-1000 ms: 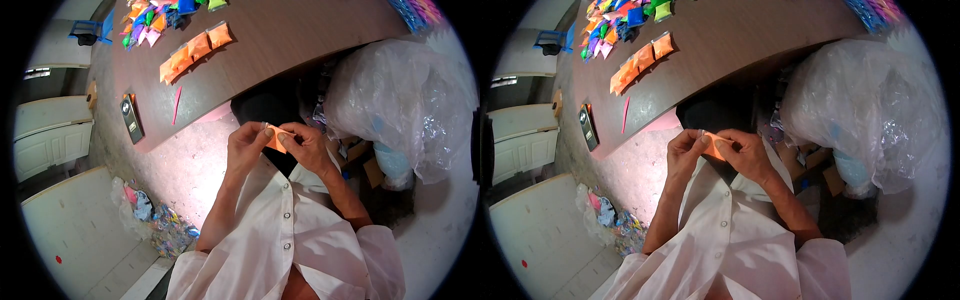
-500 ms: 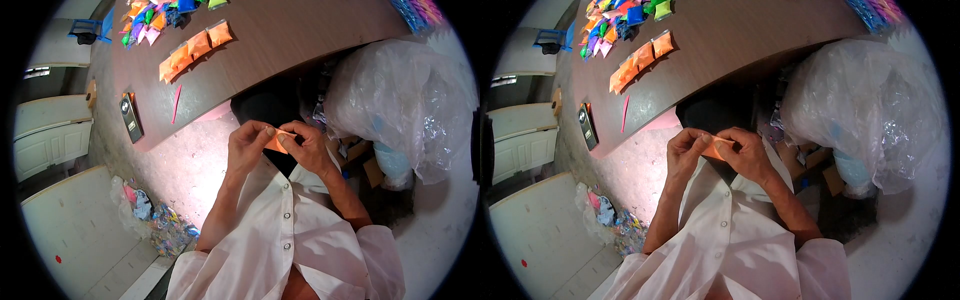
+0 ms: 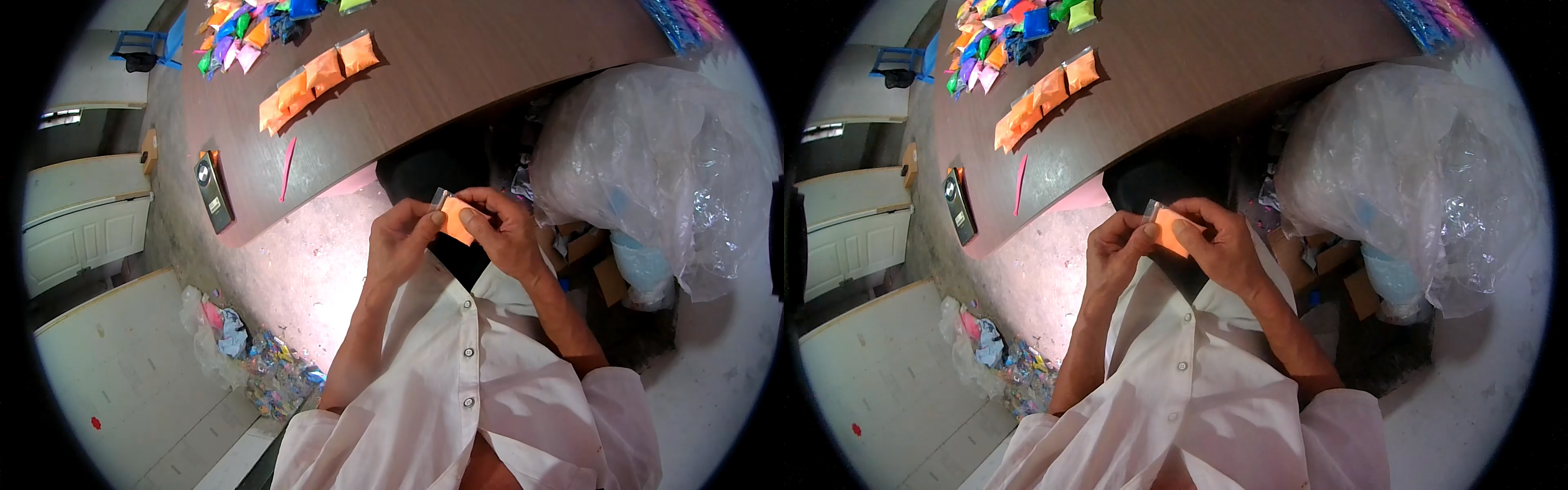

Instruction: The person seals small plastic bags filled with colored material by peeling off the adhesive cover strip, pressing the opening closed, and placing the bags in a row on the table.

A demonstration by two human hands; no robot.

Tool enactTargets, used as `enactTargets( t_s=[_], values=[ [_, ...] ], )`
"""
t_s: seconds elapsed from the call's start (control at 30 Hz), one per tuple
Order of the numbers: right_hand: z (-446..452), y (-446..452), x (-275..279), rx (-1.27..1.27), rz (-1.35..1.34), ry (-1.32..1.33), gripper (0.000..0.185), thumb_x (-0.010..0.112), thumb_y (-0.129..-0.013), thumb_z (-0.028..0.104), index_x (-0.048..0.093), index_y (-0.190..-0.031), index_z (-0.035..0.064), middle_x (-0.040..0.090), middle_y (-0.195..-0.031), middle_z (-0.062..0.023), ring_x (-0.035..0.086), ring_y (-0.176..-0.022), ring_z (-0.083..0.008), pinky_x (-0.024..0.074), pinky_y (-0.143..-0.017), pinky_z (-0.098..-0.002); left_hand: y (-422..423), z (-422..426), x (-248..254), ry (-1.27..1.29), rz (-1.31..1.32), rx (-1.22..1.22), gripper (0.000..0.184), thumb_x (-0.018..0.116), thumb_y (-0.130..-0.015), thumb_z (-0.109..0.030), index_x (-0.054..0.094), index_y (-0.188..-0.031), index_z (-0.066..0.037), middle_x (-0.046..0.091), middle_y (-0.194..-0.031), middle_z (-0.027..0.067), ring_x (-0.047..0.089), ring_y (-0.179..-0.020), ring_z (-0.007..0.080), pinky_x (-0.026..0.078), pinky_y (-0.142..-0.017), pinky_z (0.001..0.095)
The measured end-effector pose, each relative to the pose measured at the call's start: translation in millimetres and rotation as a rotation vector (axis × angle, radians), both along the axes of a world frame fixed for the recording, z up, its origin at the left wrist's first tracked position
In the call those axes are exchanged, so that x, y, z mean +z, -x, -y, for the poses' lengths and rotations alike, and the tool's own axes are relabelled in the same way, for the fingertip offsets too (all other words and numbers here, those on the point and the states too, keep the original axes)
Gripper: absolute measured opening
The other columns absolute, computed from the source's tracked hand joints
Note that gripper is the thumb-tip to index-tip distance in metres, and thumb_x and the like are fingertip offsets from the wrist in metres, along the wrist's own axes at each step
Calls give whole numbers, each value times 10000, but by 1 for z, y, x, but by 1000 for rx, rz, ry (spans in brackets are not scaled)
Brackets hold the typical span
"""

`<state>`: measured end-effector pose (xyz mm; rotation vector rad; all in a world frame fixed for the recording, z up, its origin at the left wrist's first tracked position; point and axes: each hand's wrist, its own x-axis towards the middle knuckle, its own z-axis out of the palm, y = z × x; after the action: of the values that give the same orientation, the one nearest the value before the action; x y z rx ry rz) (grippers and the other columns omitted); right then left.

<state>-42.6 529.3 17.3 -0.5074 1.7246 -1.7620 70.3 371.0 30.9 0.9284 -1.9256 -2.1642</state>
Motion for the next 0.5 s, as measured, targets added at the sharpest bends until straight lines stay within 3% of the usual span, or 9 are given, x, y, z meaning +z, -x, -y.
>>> enactTargets(
  t_s=[0.1,0.23,0.5],
  values=[
    [-3,6,3,19,-14,6,228,674,-1023,178,722,-1145,-8,687,-913,-9,578,-774,-50,470,-672,-221,1,0,5,112,-23,-44,245,765,-985,-207,749,-1039,32,743,-904,45,665,-822,97,534,-742,251],
    [-8,6,3,48,-43,-65,285,682,-1016,247,728,-1166,9,727,-936,-50,638,-808,-89,514,-694,-243,7,-10,11,7,-16,2,240,776,-982,-212,743,-1043,17,743,-895,48,667,-798,95,540,-739,245],
    [-10,1,6,44,-17,-13,256,687,-1014,231,728,-1138,11,727,-952,-51,650,-818,-87,526,-705,-244,-4,-6,3,-63,-22,-47,260,795,-969,-224,721,-1033,17,704,-856,20,629,-786,89,522,-716,265]
  ],
)
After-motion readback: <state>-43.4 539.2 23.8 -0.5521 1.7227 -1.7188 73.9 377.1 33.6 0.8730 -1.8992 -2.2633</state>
